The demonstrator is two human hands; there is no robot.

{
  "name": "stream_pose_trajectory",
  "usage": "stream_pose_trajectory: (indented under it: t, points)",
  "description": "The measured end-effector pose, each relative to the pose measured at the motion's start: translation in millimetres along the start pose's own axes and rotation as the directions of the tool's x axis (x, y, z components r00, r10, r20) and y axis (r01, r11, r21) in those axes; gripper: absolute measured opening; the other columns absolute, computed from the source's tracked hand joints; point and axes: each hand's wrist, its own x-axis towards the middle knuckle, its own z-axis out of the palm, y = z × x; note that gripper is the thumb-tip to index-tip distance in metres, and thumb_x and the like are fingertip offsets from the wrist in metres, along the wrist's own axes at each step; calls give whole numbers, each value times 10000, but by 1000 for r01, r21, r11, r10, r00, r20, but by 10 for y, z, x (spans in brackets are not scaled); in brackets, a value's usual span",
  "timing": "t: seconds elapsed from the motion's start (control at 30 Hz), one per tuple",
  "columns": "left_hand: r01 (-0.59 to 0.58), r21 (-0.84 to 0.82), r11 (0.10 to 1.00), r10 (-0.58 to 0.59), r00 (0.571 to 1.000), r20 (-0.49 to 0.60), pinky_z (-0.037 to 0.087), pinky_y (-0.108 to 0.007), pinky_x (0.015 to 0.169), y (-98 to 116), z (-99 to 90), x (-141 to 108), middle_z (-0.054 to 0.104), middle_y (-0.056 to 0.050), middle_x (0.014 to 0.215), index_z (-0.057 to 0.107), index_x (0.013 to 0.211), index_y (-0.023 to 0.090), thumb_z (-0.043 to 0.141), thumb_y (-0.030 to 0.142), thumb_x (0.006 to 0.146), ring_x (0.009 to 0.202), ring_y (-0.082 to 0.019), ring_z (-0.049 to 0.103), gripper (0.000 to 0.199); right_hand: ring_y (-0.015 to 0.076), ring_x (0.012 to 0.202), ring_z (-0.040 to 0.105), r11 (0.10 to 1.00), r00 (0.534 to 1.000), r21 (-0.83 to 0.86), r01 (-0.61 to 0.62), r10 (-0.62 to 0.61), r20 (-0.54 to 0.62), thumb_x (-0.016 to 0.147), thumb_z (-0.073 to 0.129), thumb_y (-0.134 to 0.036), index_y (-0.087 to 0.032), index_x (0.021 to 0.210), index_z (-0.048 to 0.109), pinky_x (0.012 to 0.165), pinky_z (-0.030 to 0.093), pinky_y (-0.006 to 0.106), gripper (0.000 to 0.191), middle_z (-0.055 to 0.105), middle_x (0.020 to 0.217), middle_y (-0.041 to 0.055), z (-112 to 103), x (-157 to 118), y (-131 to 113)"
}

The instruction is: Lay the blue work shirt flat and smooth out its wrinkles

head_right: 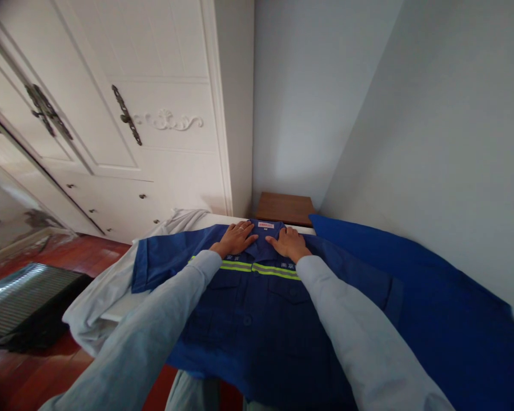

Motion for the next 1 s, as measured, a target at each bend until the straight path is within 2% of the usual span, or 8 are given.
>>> stream_pose_trajectory:
  t: [0.17,0.27,0.33,0.4,0.47,0.5,0.7,1.0]
  points:
    - [20,-22,1000,-21,1000,-22,262,-485,1237,2,16,-24,273,-94,1615,360,1519,200,161,633,952,1499,-247,273,740,381,1236,513,983,987,-92,-158,161,22,976,426,-653,-22,1328,595,1057,358,562,743,537,1316,269,-183,1,-243]
    - [52,-28,998,-52,999,7,230,-491,1251,6,17,-31,163,-100,1645,339,1533,200,175,646,945,1519,-278,229,756,421,1324,427,978,988,-144,-154,152,-24,975,447,-634,-21,1294,631,1094,278,629,715,447,1421,284,-176,18,-295]
    - [61,-24,998,-61,998,21,218,-496,1257,12,11,-33,181,-98,1641,340,1535,199,176,641,947,1521,-291,222,754,413,1435,268,983,989,-182,-19,-8,-151,976,481,-590,-32,1341,603,1147,224,612,678,286,1544,252,-139,61,-276]
    - [66,-24,998,-65,998,21,219,-496,1259,19,6,-33,229,-89,1630,336,1538,207,170,640,947,1520,-292,226,751,343,1494,166,954,935,-212,214,-263,-238,999,479,-500,-71,1425,536,1211,176,531,607,193,1599,183,-84,139,-239]
    - [73,-30,997,-73,997,19,216,-493,1263,21,6,-29,249,-75,1625,329,1542,222,171,642,946,1521,-291,225,747,279,1510,155,896,868,-204,394,-436,-238,1025,436,-427,-112,1490,465,1241,150,466,563,194,1609,131,-11,243,-202]
    - [78,-33,996,-77,997,20,210,-492,1267,20,9,-25,254,-69,1624,329,1543,227,173,643,945,1523,-292,221,745,265,1512,154,883,857,-187,431,-465,-220,1034,409,-414,-126,1511,438,1245,147,462,558,200,1610,113,32,297,-185]
    - [105,-46,993,-103,994,29,178,-485,1281,13,23,6,255,-55,1624,318,1551,219,189,665,934,1531,-296,196,772,244,1511,169,930,920,-66,362,-367,-137,1061,274,-499,-157,1580,306,1243,159,464,622,192,1613,79,266,485,-107]
    - [104,3,995,-105,995,7,206,-484,1274,22,21,3,248,-61,1623,323,1550,208,214,624,950,1526,-286,223,738,237,1508,175,926,911,-44,376,-378,-167,1059,248,-557,-148,1581,298,1243,153,442,665,199,1611,84,279,489,-82]
